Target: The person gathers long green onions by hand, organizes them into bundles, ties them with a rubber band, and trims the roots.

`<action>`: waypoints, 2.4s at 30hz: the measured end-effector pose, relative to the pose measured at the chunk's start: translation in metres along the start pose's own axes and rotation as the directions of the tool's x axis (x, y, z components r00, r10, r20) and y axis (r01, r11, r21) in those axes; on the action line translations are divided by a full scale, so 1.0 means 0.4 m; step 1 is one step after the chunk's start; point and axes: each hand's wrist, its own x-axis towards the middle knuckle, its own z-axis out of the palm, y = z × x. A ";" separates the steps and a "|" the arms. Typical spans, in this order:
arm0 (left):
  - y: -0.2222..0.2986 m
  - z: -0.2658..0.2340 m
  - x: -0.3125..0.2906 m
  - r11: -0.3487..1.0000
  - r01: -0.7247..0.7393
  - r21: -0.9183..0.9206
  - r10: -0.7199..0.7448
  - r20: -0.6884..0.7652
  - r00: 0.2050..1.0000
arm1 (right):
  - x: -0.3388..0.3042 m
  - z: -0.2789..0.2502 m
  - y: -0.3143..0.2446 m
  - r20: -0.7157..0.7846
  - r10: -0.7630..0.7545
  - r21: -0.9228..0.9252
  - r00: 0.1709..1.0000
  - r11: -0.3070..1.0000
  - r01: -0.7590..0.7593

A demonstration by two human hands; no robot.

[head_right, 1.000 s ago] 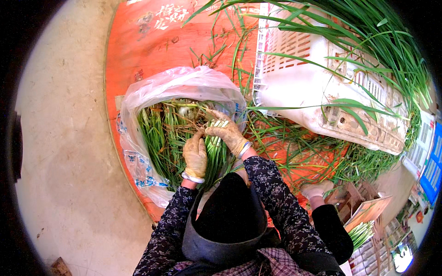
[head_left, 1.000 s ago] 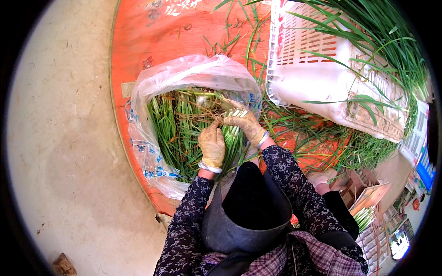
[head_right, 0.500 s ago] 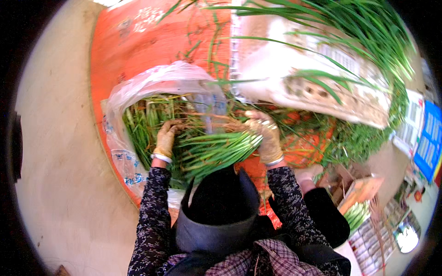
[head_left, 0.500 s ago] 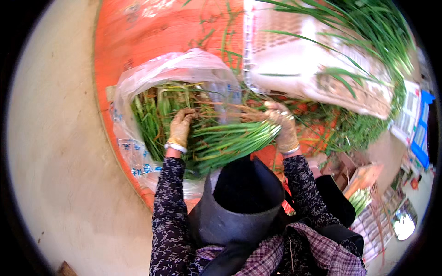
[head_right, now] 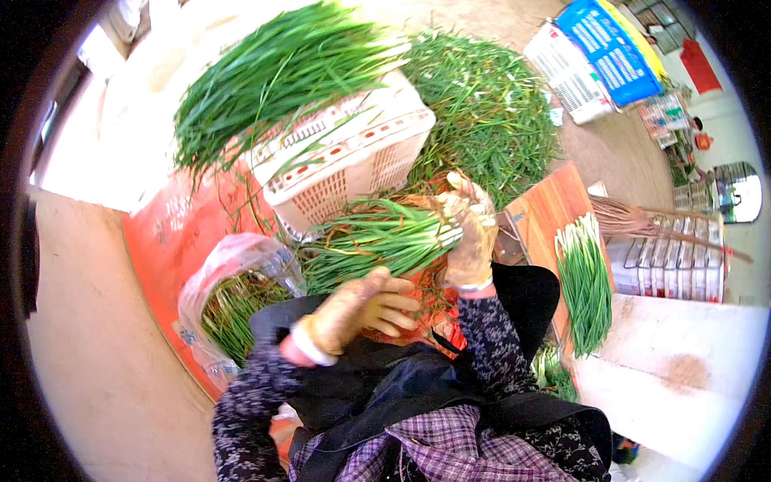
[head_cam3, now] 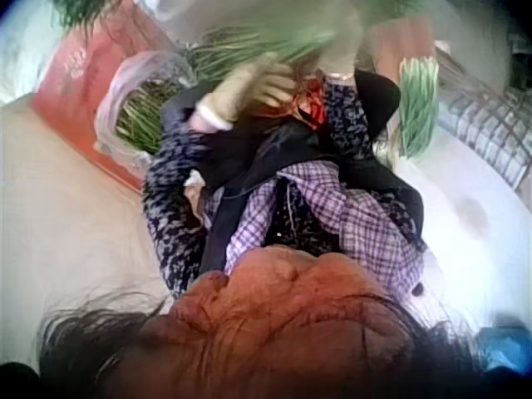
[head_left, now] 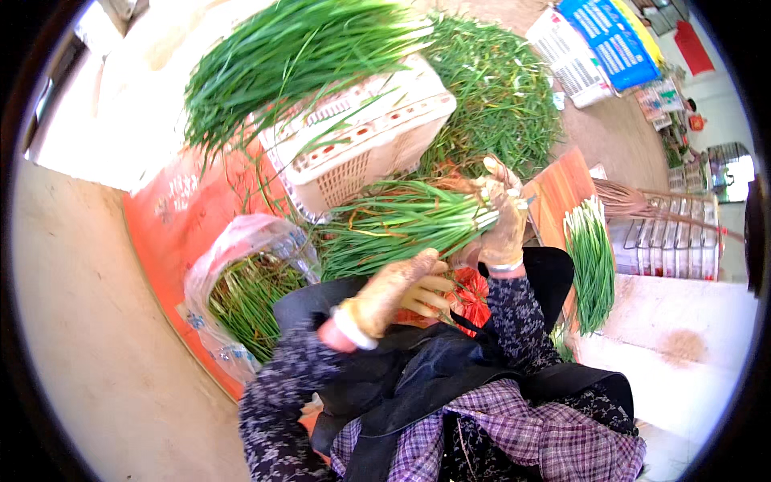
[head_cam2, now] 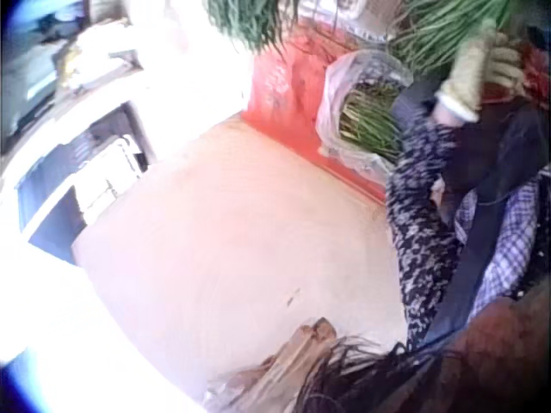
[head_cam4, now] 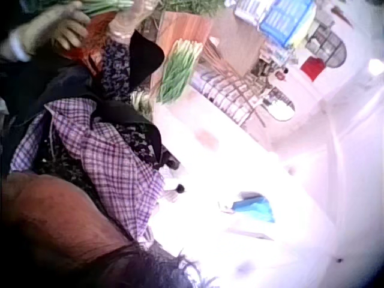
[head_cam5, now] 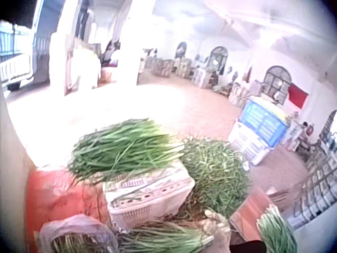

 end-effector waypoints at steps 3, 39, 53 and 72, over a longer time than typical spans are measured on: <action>-0.107 0.033 0.137 0.926 -0.070 -0.372 0.147 0.184 0.972 | -0.102 0.005 -0.115 0.062 -0.106 -0.007 0.993 0.994 0.106; -0.057 0.165 0.291 0.373 -0.564 0.737 0.762 0.104 0.640 | 0.091 -0.121 -0.278 0.462 -0.088 -0.260 0.882 0.938 0.230; -0.201 -0.299 0.428 -0.083 -0.398 0.913 0.614 0.362 0.702 | -0.040 -0.298 0.177 0.649 0.278 -0.687 0.709 0.616 0.387; -0.141 0.079 0.048 0.930 -0.281 0.235 0.354 -0.383 0.853 | -0.039 -0.229 0.140 0.474 0.125 -0.381 0.871 0.922 0.075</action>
